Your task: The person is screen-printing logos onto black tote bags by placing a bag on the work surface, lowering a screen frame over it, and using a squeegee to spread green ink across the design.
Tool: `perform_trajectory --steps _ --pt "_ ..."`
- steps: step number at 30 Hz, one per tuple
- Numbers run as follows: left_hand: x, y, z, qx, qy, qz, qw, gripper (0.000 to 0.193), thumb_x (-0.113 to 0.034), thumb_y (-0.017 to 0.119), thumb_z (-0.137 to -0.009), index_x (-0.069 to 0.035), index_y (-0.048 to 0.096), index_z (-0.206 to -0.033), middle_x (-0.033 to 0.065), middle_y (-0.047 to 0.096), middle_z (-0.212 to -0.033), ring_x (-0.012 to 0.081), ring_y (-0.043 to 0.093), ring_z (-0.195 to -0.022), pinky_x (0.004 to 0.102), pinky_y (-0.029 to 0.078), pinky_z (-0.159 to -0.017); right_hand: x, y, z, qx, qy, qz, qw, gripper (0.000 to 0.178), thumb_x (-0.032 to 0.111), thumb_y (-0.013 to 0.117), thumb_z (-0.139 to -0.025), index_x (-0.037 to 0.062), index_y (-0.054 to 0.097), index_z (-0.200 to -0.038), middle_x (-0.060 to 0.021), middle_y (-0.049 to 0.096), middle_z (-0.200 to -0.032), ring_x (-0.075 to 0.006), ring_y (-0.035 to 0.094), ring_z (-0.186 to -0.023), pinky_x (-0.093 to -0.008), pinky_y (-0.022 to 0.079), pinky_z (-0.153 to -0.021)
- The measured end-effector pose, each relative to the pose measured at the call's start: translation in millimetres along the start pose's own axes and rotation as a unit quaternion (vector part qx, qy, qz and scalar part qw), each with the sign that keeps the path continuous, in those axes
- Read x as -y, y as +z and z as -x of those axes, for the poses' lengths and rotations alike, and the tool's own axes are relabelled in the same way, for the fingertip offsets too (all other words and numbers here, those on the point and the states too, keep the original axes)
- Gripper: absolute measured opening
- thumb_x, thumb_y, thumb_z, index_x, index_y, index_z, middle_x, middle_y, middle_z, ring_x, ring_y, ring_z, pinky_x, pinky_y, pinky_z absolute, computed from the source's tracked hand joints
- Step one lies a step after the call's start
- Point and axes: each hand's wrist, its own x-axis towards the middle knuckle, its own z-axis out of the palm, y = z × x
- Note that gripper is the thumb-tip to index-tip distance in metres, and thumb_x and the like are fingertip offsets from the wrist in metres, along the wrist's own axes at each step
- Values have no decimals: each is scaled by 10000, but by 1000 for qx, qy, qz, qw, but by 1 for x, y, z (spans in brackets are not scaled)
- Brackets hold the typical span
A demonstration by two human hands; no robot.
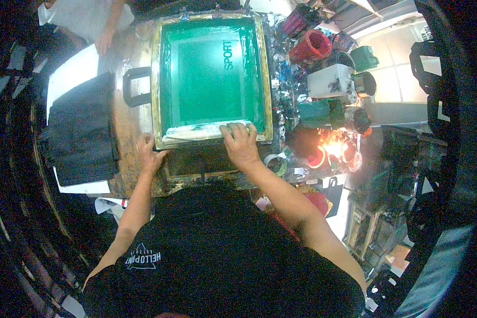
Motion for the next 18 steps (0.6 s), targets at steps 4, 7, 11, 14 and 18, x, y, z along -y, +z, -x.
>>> perform_trajectory --steps 4,7,11,14,18 --pt "-2 -7 1 -42 26 14 999 848 -345 953 -610 -91 648 -1359 92 643 -1091 310 540 -1039 452 414 -933 1 -15 -9 -18 0 5 1000 485 110 711 -836 132 595 -1306 -81 587 -1221 -271 542 -1192 -554 313 -1062" --pt "-16 -23 3 -1 -40 73 997 880 -320 954 -632 -83 619 -1411 107 714 -1057 297 543 -980 439 415 -936 7 -40 -18 -42 -3 12 999 488 109 714 -834 131 596 -1307 -86 587 -1223 -281 543 -1189 -561 311 -1059" --pt "-27 -42 -3 -58 -18 113 992 855 -267 947 -686 -41 591 -1430 121 745 -1027 264 550 -895 416 443 -893 11 -71 -36 -83 -12 17 996 431 142 705 -841 140 607 -1260 -92 604 -1152 -281 560 -1157 -573 348 -1032" --pt "-53 -71 -20 -109 -12 238 965 760 -218 928 -751 -1 599 -1401 73 736 -987 175 542 -775 326 465 -763 11 -97 -57 -100 -20 11 995 506 161 738 -818 127 598 -1303 -106 586 -1192 -299 544 -1161 -554 317 -1047" --pt "-101 -129 -56 -157 -42 393 905 590 -140 863 -849 15 618 -1363 -9 670 -972 44 478 -682 181 389 -611 7 -140 -114 -162 -51 74 983 497 411 690 -859 118 633 -1257 -135 597 -1102 -311 547 -1082 -548 339 -995"
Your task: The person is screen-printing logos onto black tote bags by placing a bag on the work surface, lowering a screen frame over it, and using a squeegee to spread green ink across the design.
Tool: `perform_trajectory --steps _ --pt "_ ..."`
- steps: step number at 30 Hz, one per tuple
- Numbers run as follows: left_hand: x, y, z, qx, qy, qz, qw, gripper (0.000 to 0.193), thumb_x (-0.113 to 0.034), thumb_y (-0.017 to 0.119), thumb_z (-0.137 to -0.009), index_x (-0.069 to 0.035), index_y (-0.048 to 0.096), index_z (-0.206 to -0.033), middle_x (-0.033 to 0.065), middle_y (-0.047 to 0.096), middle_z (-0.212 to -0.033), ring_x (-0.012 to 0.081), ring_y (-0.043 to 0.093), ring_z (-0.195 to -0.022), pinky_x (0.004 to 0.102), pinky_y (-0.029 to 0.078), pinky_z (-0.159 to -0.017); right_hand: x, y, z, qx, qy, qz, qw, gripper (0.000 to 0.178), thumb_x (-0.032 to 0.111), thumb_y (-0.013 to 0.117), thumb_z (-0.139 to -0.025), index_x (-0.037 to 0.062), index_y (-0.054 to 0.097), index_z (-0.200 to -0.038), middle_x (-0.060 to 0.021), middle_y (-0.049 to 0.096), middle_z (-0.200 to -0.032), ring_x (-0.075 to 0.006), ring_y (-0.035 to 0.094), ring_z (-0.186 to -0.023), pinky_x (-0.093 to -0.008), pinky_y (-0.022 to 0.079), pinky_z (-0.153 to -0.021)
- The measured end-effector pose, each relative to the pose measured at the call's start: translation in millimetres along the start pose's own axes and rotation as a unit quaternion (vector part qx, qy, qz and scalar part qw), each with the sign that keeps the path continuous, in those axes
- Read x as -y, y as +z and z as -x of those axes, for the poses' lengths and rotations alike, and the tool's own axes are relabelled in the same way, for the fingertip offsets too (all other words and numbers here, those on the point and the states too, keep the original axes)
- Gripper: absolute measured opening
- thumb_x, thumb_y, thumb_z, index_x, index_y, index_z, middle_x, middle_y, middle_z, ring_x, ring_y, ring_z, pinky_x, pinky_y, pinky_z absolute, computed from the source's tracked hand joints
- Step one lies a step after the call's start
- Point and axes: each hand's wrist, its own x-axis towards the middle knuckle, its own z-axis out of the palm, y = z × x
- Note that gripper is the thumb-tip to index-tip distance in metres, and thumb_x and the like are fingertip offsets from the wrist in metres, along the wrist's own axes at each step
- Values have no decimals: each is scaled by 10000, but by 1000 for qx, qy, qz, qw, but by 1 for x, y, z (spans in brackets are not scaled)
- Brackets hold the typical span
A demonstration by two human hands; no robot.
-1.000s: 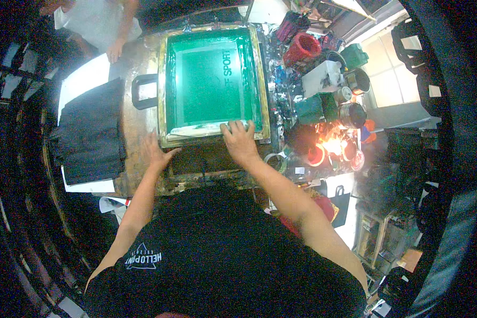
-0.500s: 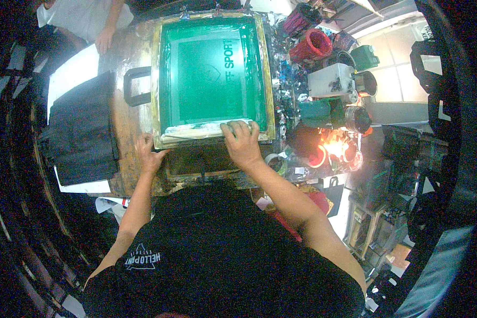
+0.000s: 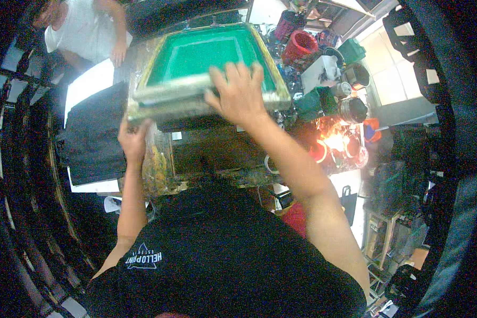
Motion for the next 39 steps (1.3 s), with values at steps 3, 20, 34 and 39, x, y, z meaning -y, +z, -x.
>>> perform_trajectory --steps 3,20,34,39 --pt "-53 18 -38 -55 47 42 996 553 -162 821 -904 19 603 -1379 -23 638 -978 49 521 -815 214 444 -735 -16 -19 -63 -72 -20 65 995 540 577 669 -867 122 666 -1159 -107 647 -1007 -299 586 -1021 -492 376 -871" --pt "163 57 19 59 -143 -398 904 565 -274 831 -806 84 564 -1151 320 658 -1061 468 646 -1036 526 517 -909 -49 -37 -170 -90 -6 101 991 561 645 578 -928 121 741 -1043 -133 742 -972 -307 697 -979 -511 451 -857" --pt "75 -73 -114 -51 -326 12 944 532 -184 690 -970 46 518 -1418 45 657 -736 99 556 -509 230 448 -456 -52 -36 -172 -56 16 64 996 596 650 549 -932 93 719 -1058 -159 722 -1019 -340 664 -1061 -587 421 -998" --pt "109 -192 -139 -166 -271 -103 942 666 -210 710 -970 46 419 -1512 115 693 -856 111 619 -560 249 472 -461 -46 -41 -174 -43 15 47 998 586 645 556 -933 89 687 -1064 -149 711 -1024 -342 663 -1061 -591 421 -951"
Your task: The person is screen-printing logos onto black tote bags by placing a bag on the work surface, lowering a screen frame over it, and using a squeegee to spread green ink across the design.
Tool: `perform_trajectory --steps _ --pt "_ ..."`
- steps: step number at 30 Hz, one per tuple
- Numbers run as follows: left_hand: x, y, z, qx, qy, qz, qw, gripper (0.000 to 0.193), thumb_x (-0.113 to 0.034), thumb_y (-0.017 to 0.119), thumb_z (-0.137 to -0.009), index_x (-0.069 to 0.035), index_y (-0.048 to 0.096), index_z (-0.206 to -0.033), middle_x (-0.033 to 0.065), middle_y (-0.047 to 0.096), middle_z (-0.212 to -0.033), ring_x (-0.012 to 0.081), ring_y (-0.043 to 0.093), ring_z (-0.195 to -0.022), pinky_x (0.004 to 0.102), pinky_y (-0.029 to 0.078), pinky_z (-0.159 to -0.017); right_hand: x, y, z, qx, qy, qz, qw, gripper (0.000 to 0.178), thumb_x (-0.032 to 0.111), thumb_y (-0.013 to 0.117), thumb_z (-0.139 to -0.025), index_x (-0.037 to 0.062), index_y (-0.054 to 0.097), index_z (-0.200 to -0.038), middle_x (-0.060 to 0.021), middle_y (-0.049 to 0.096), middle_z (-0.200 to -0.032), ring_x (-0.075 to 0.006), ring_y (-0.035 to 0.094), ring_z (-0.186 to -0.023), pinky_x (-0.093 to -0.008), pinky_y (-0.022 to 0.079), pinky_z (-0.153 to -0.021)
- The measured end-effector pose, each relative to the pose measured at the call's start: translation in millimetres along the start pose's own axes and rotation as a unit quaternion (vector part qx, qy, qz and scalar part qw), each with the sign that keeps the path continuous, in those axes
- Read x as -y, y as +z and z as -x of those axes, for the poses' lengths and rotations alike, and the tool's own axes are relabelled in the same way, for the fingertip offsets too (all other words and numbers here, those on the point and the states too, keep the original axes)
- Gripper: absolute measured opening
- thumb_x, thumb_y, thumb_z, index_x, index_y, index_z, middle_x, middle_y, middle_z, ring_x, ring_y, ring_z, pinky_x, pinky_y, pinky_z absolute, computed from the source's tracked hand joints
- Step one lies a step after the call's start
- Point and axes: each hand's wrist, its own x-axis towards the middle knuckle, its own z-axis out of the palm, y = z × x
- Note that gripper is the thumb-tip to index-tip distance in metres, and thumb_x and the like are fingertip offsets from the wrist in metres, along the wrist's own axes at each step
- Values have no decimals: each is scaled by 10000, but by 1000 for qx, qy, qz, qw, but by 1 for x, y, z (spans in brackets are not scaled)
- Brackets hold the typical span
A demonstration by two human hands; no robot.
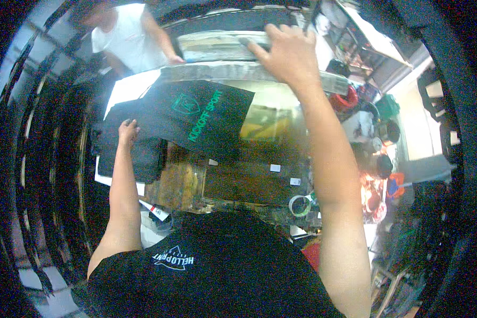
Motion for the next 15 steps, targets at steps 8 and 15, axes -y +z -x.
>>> perform_trajectory --steps 8,15 --pt "177 -51 85 -16 246 -403 882 746 -431 678 -961 -36 433 -1544 250 414 -1576 457 353 -1470 510 281 -1220 3 -5 2 15 2 22 1000 525 574 594 -941 87 684 -1118 -154 717 -1043 -343 660 -1054 -539 432 -924" --pt "211 -37 134 -4 141 -506 851 832 -592 511 -1009 -151 226 -1653 143 132 -1726 404 122 -1577 629 119 -1239 -8 8 -11 0 -8 45 999 559 586 560 -965 74 679 -1156 -179 719 -1096 -361 656 -1105 -541 437 -951"
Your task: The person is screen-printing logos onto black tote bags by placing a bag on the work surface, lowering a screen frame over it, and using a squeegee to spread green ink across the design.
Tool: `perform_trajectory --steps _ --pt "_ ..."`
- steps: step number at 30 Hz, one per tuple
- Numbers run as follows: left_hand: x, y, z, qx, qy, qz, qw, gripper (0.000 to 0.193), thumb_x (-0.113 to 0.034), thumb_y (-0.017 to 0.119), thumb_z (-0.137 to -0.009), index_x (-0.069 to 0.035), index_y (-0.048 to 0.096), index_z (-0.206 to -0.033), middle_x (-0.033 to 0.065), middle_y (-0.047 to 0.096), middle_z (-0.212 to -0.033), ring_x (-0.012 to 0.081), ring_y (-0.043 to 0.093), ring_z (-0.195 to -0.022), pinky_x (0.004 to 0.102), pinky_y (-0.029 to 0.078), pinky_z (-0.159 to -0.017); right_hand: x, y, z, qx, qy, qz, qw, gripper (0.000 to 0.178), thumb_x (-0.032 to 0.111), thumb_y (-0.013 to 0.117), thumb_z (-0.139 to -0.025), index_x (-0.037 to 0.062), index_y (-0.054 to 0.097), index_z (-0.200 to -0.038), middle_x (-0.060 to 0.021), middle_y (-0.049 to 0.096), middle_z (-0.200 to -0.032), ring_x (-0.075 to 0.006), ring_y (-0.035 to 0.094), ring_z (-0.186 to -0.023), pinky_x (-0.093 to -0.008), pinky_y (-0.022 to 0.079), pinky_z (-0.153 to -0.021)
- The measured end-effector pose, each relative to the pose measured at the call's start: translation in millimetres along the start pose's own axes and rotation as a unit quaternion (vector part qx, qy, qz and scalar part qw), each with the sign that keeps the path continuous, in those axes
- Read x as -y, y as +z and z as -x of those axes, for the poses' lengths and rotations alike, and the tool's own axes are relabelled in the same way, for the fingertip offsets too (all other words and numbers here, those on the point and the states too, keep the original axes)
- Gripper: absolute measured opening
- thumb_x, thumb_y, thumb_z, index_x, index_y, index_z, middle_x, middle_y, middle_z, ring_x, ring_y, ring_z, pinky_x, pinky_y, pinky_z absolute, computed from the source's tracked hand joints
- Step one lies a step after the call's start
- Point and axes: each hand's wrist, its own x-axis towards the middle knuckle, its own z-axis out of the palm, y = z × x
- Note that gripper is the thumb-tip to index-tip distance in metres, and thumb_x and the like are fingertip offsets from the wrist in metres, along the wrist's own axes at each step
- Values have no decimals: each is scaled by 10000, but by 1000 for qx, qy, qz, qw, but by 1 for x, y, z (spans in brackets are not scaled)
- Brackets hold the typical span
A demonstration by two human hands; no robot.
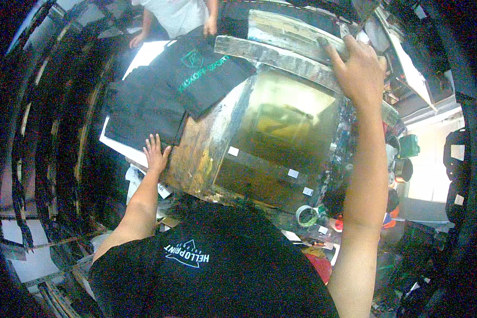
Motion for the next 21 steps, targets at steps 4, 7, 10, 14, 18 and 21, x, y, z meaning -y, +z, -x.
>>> perform_trajectory --steps 4,7,10,14,18,21 --pt "-7 1 -4 12 -38 -38 999 707 -551 449 -1050 -235 250 -1650 61 182 -1726 353 168 -1578 647 124 -1234 4 -6 1 18 5 2 1000 576 593 545 -973 75 682 -1186 -181 720 -1100 -358 657 -1108 -532 440 -948" --pt "-9 0 -8 18 -45 -45 998 678 -539 442 -1056 -240 275 -1640 57 214 -1716 347 207 -1566 658 135 -1228 -2 -1 5 -2 -1 -7 1000 567 600 546 -970 71 679 -1125 -168 721 -1092 -355 658 -1094 -536 440 -939" --pt "-4 1 -12 -1 -51 -62 997 613 -509 445 -1063 -237 361 -1606 60 315 -1676 328 308 -1526 595 208 -1232 5 -3 7 2 0 -1 1000 559 604 551 -966 74 671 -1097 -158 721 -1082 -351 660 -1086 -538 441 -932" --pt "2 -4 -20 -27 -41 9 999 557 -423 554 -1034 -138 507 -1511 115 462 -1583 371 434 -1438 502 325 -1197 6 -6 10 0 -7 -3 1000 539 592 576 -953 88 672 -1119 -146 723 -1054 -344 665 -1064 -539 444 -920" --pt "-10 -13 -19 -14 -71 101 992 518 -358 674 -975 -43 613 -1383 178 557 -1486 420 499 -1367 460 387 -1155 8 -9 16 -12 -2 -7 1000 536 592 576 -953 89 674 -1113 -150 721 -1024 -345 666 -1041 -548 442 -917" --pt "-12 -11 -2 -29 -34 103 994 531 -371 681 -976 -25 610 -1373 191 484 -1549 372 441 -1432 454 359 -1184 18 -22 18 47 24 2 999 546 571 589 -959 85 680 -1193 -148 712 -1140 -314 647 -1126 -531 418 -963"
